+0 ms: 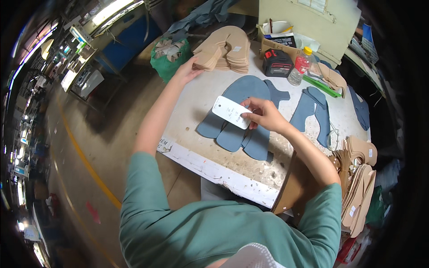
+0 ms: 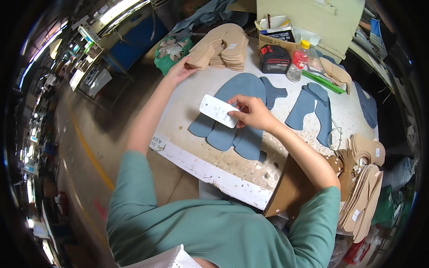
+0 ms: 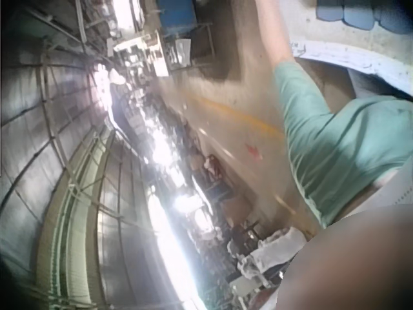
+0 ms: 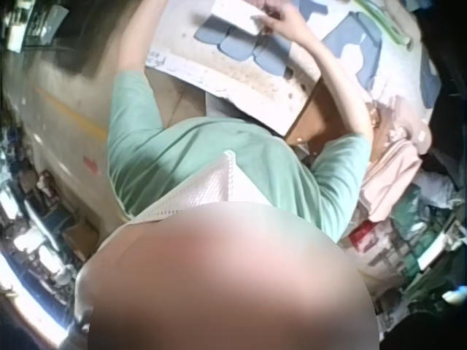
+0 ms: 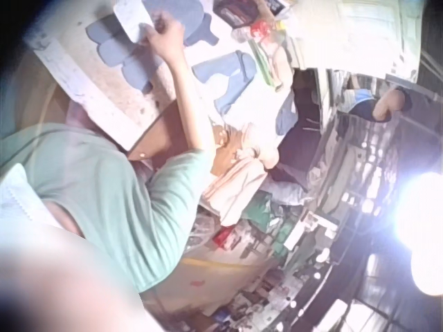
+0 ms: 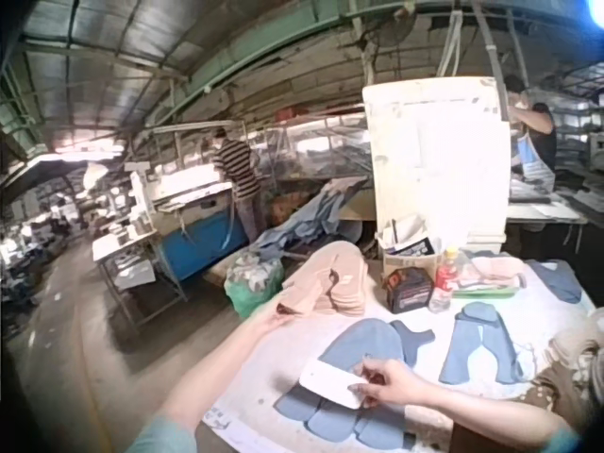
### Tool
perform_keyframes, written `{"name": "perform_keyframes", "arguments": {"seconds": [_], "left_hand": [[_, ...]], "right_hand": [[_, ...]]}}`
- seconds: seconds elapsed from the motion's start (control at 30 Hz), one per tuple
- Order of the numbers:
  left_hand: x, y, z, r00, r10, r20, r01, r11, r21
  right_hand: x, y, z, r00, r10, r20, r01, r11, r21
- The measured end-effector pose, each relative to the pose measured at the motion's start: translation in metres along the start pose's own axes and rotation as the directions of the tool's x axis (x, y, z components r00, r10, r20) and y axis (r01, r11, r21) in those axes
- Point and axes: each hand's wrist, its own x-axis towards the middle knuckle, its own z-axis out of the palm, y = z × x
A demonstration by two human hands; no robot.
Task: The person sorts and stacks various cardboard cutouts on a workbench, separating them by shape and size. They handle multiple stacks, align edges, and place rubber bands around some bundles to keep them together.
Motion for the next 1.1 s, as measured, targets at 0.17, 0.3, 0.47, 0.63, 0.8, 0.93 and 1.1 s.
{"name": "perform_keyframes", "arguments": {"seconds": [0.17,0.3,0.47,0.63,0.8,0.93,1.1], "left_hand": [[0.059,-0.019,0.051,0.990,0.040,-0.137,-0.046,0.998,-0.043],[0.085,-0.028,0.068,0.964,0.115,-0.241,-0.136,0.988,-0.071],[0.094,-0.029,0.065,0.963,0.070,-0.260,-0.100,0.989,-0.106],[0.013,-0.022,0.077,0.917,0.346,-0.200,-0.100,0.683,0.724],[-0.098,-0.008,0.105,0.693,-0.453,0.561,0.034,0.797,0.603],[-0.114,-0.010,0.119,0.795,-0.271,0.543,-0.353,0.521,0.777],[-0.036,0.019,0.119,0.983,0.038,0.181,-0.156,0.697,0.700]], "right_hand": [[-0.036,-0.006,-0.001,1.000,-0.003,-0.021,0.005,0.997,0.081],[-0.056,-0.012,-0.010,1.000,-0.010,-0.024,0.013,0.989,0.146],[-0.057,-0.007,-0.012,0.998,-0.054,-0.035,0.061,0.970,0.236],[-0.047,0.015,-0.013,0.986,-0.081,-0.149,0.122,0.948,0.293],[-0.035,0.037,-0.025,0.967,0.011,-0.253,0.082,0.931,0.355],[-0.031,0.054,-0.025,0.946,-0.030,-0.323,0.167,0.898,0.407],[-0.031,0.083,-0.018,0.800,-0.126,-0.587,0.122,0.991,-0.046]]}}
